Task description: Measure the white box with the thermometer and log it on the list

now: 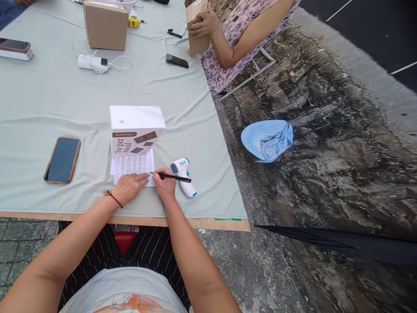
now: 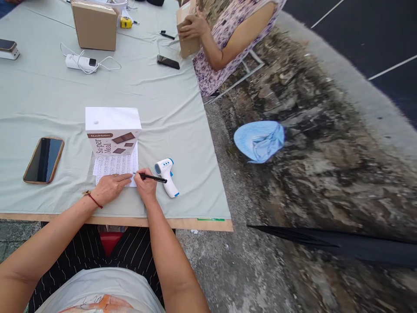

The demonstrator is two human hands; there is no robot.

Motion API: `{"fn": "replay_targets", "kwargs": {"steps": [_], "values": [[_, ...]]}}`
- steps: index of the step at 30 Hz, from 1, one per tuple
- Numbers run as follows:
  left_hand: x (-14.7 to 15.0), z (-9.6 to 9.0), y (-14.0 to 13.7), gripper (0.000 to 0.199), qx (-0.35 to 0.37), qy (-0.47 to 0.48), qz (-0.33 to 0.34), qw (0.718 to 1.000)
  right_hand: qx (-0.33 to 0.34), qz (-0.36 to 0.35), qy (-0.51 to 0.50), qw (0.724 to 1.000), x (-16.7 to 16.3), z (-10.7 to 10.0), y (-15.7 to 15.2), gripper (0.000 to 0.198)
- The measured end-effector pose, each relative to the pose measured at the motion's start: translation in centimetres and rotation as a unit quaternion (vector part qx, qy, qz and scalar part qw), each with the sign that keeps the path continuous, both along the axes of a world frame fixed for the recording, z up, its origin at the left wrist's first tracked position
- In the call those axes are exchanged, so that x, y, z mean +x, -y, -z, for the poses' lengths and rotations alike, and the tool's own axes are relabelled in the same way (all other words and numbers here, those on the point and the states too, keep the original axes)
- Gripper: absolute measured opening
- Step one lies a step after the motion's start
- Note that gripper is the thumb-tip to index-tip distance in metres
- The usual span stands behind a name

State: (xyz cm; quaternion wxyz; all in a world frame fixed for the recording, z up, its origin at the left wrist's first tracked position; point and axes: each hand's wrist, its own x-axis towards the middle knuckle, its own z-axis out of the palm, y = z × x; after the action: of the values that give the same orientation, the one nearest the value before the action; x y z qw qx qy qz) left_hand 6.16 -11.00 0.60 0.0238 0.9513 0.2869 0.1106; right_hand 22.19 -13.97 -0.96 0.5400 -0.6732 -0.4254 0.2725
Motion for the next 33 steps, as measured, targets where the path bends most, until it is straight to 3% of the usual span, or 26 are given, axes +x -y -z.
{"fn": "replay_targets", "kwargs": {"steps": [17,33], "values": [[-0.08,0.58,-0.14,0.032,-0.019,0.019,-0.007,1.0,-0.006,0.001,-0.001,1.0,-0.07,-0.2,-0.07,0.013],[-0.07,0.27,-0.09,0.029,0.007,0.003,-0.004,1.0,0.0,0.004,-0.005,1.0,-0.03,-0.07,-0.1,0.013]]}}
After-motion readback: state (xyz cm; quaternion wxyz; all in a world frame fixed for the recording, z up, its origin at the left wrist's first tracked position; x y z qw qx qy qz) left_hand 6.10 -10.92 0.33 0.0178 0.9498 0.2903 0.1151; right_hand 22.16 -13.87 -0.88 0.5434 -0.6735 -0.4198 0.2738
